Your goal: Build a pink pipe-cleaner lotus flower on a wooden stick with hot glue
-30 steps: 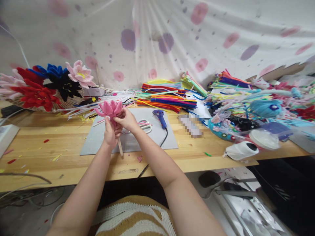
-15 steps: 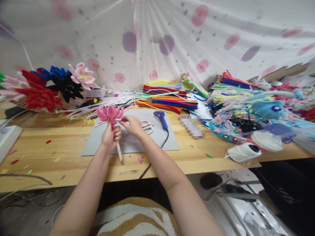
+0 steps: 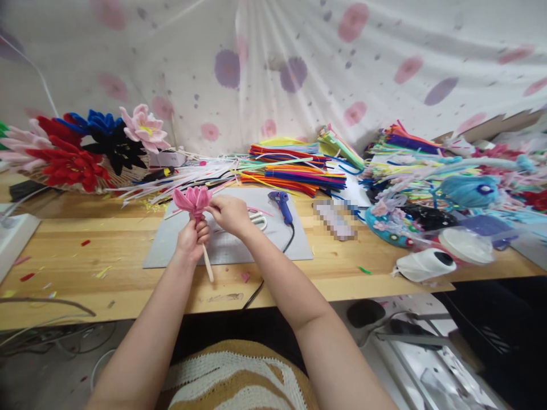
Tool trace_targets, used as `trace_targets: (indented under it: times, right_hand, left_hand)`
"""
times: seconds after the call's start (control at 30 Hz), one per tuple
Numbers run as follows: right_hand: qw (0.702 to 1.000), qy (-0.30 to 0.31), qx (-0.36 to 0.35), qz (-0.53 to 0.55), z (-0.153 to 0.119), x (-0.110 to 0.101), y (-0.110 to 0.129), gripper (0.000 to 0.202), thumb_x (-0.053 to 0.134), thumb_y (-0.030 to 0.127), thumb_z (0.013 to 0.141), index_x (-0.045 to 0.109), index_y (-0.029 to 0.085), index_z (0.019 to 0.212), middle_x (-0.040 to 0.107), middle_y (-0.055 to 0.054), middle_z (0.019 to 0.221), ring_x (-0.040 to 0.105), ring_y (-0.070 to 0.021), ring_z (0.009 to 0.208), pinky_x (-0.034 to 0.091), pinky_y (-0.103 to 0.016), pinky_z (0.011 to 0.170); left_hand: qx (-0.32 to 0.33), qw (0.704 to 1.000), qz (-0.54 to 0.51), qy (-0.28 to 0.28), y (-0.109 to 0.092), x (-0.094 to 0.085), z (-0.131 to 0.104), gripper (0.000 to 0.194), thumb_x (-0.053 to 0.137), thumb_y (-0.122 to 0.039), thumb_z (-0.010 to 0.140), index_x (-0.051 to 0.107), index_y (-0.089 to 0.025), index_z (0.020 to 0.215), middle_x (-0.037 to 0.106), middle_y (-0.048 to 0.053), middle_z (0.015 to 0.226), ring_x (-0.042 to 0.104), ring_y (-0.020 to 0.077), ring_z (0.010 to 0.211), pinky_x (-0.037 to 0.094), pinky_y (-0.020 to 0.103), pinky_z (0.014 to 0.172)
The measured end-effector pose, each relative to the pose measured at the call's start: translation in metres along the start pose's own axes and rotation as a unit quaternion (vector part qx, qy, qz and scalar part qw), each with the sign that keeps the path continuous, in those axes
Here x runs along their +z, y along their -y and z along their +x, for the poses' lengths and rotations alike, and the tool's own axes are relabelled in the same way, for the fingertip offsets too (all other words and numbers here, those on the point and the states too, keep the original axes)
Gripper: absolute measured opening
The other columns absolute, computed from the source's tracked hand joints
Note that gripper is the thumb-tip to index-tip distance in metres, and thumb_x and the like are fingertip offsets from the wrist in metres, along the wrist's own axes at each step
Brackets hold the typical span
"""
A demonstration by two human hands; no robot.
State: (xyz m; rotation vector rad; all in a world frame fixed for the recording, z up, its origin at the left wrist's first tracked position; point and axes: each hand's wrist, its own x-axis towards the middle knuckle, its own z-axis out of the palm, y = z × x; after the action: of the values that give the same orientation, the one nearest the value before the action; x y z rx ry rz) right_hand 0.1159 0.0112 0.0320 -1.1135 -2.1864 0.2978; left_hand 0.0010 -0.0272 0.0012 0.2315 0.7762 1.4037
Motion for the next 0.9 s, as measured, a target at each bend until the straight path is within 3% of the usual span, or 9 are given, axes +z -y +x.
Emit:
trace_targets:
  times: [0.23, 0.4, 0.53, 0.77, 0.83, 0.9]
  right_hand:
    - [1.0, -0.003, 0.005, -0.004, 0.001, -0.001, -0.002, 0.021, 0.052, 0.033, 0.081, 0.062, 0.017, 0.072, 0.06, -0.001, 0.071, 0.048, -0.0104, 0.067, 0.029, -0.021, 0.061]
    - [0.994, 0.0, 0.036, 0.1, 0.0, 0.008, -0.016, 0.02, 0.05, 0.031, 0.08, 0.061, 0.017, 0.072, 0.056, 0.001, 0.067, 0.045, -0.0085, 0.063, 0.029, -0.02, 0.059]
    - [0.962, 0.006, 0.068, 0.263, -0.001, 0.023, -0.028, 0.024, 0.05, 0.036, 0.078, 0.057, 0.016, 0.066, 0.049, 0.004, 0.059, 0.041, -0.0076, 0.057, 0.031, -0.02, 0.057]
    - [0.859, -0.036, 0.162, 0.483, -0.007, 0.053, -0.022, 0.023, 0.053, 0.039, 0.071, 0.057, 0.016, 0.071, 0.052, 0.003, 0.063, 0.044, -0.0076, 0.059, 0.036, -0.021, 0.06]
    - [0.853, -0.035, 0.181, 0.489, -0.008, 0.054, -0.022, 0.024, 0.051, 0.039, 0.072, 0.059, 0.016, 0.074, 0.053, 0.003, 0.063, 0.044, -0.0078, 0.058, 0.037, -0.022, 0.06]
    - [0.871, -0.027, 0.174, 0.458, -0.009, 0.05, -0.026, 0.022, 0.051, 0.036, 0.073, 0.061, 0.016, 0.075, 0.056, 0.001, 0.066, 0.048, -0.0091, 0.061, 0.039, -0.023, 0.062]
  left_hand:
    - [-0.042, 0.993, -0.087, 0.064, -0.003, -0.005, 0.0, 0.033, 0.027, -0.031, 0.092, 0.043, -0.014, 0.069, 0.02, -0.009, 0.042, 0.019, 0.0022, 0.028, 0.011, 0.012, 0.025]
    - [-0.067, 0.973, -0.16, 0.15, -0.007, -0.007, -0.006, 0.032, 0.024, -0.029, 0.093, 0.045, -0.013, 0.073, 0.025, -0.008, 0.046, 0.022, 0.0026, 0.033, 0.015, 0.011, 0.028]
    - [-0.082, 0.961, -0.195, 0.177, -0.006, 0.002, -0.016, 0.028, 0.028, -0.026, 0.092, 0.045, -0.014, 0.074, 0.025, -0.007, 0.046, 0.022, 0.0026, 0.034, 0.016, 0.01, 0.029]
    - [-0.062, 0.958, -0.202, 0.194, -0.002, 0.023, -0.024, 0.018, 0.035, -0.018, 0.09, 0.049, -0.014, 0.08, 0.028, -0.007, 0.047, 0.024, 0.0019, 0.035, 0.017, 0.009, 0.029]
    - [-0.057, 0.962, -0.179, 0.196, -0.004, 0.028, -0.023, 0.02, 0.034, -0.02, 0.091, 0.048, -0.013, 0.079, 0.027, -0.008, 0.047, 0.023, 0.0017, 0.034, 0.016, 0.008, 0.029]
    - [-0.055, 0.969, -0.137, 0.197, -0.005, 0.032, -0.021, 0.025, 0.031, -0.024, 0.092, 0.048, -0.013, 0.077, 0.024, -0.008, 0.046, 0.021, 0.002, 0.034, 0.015, 0.009, 0.029]
